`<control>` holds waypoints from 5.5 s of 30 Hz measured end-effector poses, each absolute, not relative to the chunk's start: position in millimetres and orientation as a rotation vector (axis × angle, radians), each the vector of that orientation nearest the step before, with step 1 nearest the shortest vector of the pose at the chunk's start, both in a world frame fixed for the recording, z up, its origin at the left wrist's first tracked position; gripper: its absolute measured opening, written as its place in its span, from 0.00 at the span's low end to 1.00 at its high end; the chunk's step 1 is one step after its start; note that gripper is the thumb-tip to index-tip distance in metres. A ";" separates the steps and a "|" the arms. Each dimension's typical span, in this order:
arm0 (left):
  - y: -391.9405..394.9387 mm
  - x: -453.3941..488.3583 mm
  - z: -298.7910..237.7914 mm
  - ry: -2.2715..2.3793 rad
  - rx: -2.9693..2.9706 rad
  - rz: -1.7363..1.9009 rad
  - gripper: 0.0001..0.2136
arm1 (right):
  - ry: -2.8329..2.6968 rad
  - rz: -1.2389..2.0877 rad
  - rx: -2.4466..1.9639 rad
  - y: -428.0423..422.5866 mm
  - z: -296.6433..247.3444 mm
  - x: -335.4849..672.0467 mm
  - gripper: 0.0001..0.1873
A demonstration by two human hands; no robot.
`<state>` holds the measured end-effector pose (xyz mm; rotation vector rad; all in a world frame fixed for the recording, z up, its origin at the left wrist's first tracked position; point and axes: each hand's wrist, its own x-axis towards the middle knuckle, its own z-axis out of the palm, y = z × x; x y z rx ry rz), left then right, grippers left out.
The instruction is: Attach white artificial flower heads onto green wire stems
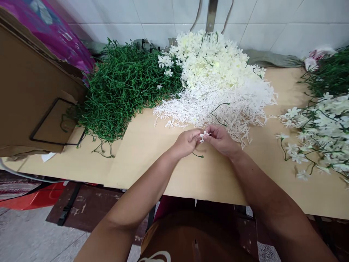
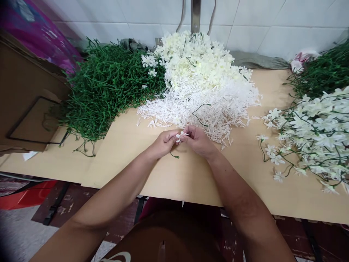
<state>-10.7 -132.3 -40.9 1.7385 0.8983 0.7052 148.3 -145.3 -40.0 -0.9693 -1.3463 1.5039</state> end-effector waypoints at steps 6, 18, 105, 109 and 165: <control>-133.3 -11.7 -43.4 0.923 1.755 0.674 0.23 | -1.399 1.502 -1.040 -143.6 -46.1 152.2 0.19; -133.1 -35.8 -25.2 0.904 2.026 0.575 0.16 | -1.483 1.324 -1.107 -147.4 -22.4 165.5 0.16; -104.4 9.4 -33.8 1.100 1.572 1.129 0.10 | -1.333 0.655 -1.185 -123.5 -42.0 136.7 0.05; -103.3 7.3 -35.8 1.100 1.656 1.135 0.10 | -1.245 0.850 -1.145 -122.2 -43.3 137.8 0.05; -135.2 -33.1 -21.7 1.118 1.234 1.119 0.11 | -1.141 1.669 -0.820 -128.1 -35.1 152.3 0.24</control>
